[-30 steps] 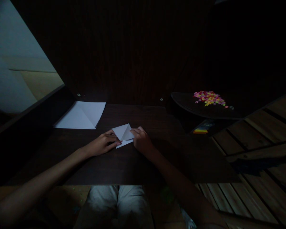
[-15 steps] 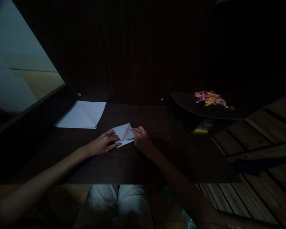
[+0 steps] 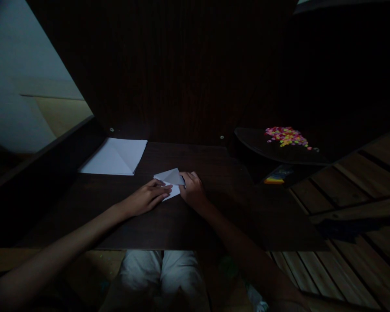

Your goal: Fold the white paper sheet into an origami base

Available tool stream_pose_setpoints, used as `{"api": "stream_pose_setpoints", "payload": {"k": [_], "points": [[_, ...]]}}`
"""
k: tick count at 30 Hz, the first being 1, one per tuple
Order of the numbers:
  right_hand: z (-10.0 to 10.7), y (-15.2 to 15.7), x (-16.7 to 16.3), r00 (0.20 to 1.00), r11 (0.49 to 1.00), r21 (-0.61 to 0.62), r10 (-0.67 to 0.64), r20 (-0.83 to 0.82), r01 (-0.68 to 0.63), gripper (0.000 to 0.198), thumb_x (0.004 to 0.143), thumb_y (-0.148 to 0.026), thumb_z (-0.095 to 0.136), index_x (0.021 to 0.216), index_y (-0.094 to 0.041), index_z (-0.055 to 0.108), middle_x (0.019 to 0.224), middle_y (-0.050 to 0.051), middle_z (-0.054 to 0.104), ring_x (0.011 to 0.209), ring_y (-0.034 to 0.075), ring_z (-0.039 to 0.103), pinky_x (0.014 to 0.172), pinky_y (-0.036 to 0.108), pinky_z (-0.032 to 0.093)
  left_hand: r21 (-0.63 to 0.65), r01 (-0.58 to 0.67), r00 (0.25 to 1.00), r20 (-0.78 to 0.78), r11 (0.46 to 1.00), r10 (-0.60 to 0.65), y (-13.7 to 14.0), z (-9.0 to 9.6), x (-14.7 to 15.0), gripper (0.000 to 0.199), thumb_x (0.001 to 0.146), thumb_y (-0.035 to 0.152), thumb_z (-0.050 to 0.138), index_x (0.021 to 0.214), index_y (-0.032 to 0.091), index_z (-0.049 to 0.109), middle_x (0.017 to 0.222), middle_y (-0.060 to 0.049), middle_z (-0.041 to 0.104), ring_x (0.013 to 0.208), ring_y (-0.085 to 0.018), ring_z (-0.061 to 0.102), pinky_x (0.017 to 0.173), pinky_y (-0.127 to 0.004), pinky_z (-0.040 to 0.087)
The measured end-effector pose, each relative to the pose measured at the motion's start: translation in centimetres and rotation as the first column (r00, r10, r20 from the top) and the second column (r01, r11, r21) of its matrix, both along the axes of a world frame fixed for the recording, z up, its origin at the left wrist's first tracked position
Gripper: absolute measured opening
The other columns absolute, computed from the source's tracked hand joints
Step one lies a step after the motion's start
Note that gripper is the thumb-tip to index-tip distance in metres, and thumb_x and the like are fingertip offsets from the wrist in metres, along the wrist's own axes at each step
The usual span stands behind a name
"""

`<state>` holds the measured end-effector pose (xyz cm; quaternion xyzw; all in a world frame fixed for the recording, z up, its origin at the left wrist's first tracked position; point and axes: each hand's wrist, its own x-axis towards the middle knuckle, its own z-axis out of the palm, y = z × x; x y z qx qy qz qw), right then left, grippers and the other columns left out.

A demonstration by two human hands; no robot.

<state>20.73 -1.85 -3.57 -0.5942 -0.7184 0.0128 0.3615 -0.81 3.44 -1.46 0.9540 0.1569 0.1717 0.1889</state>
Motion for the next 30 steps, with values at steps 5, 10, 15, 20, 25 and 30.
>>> {"api": "stream_pose_setpoints", "payload": {"k": [5,10,15,20,25,30], "points": [[0.0,0.3,0.1,0.998,0.998,-0.042,-0.043,-0.046,0.041,0.037,0.070,-0.004,0.053,0.104,-0.016,0.063,0.095,0.010,0.069,0.084,0.025,0.060,0.078,0.037,0.050,0.040,-0.053,0.999,-0.004,0.998,0.053,0.1,-0.1,1.2,0.030,0.097,0.022,0.048,0.123,0.014,0.060,0.106,-0.012,0.066,0.105,-0.022,0.054,0.092,-0.034,0.049],[0.2,0.1,0.0,0.993,0.998,-0.019,-0.057,-0.100,0.055,0.034,0.071,-0.007,0.053,0.101,-0.018,0.063,0.091,0.008,0.069,0.080,0.022,0.061,0.075,0.034,0.051,0.125,-0.026,0.994,-0.104,0.992,0.039,0.4,0.4,1.8,0.028,0.096,0.020,0.045,0.121,0.011,0.055,0.108,-0.014,0.064,0.105,-0.026,0.054,0.097,-0.042,0.045],[0.2,0.0,-0.1,0.985,0.997,-0.022,-0.083,-0.153,0.080,0.034,0.070,-0.008,0.054,0.102,-0.019,0.062,0.090,0.007,0.068,0.075,0.020,0.061,0.072,0.032,0.051,0.208,0.001,0.981,-0.189,0.978,0.039,0.3,0.6,2.1,0.027,0.093,0.014,0.042,0.116,0.009,0.053,0.108,-0.018,0.064,0.103,-0.029,0.055,0.096,-0.044,0.044],[0.1,0.1,0.0,0.981,0.997,-0.033,-0.072,-0.182,0.067,0.035,0.071,-0.009,0.054,0.104,-0.019,0.062,0.091,0.006,0.069,0.073,0.019,0.062,0.071,0.030,0.052,0.223,0.062,0.966,-0.258,0.973,-0.002,0.2,1.0,2.3,0.038,0.080,0.006,0.048,0.118,0.007,0.051,0.115,-0.021,0.062,0.108,-0.032,0.053,0.099,-0.046,0.042],[0.3,0.1,-0.1,0.978,0.997,-0.024,-0.073,-0.197,0.069,0.034,0.071,-0.010,0.053,0.102,-0.019,0.062,0.090,0.006,0.070,0.073,0.018,0.064,0.071,0.029,0.053,0.185,0.041,0.964,-0.266,0.982,0.010,1.0,0.9,2.5,0.033,0.083,0.004,0.046,0.115,0.010,0.054,0.109,-0.019,0.063,0.103,-0.029,0.057,0.093,-0.042,0.047],[0.2,0.1,0.0,0.981,0.998,-0.018,-0.060,-0.186,0.058,0.035,0.070,-0.008,0.052,0.101,-0.018,0.062,0.085,0.005,0.069,0.070,0.018,0.063,0.070,0.028,0.052,0.167,-0.059,0.987,-0.139,0.984,0.083,1.7,-0.3,2.8,0.024,0.094,0.011,0.042,0.113,0.014,0.057,0.107,-0.015,0.065,0.103,-0.027,0.058,0.092,-0.040,0.048]]}}
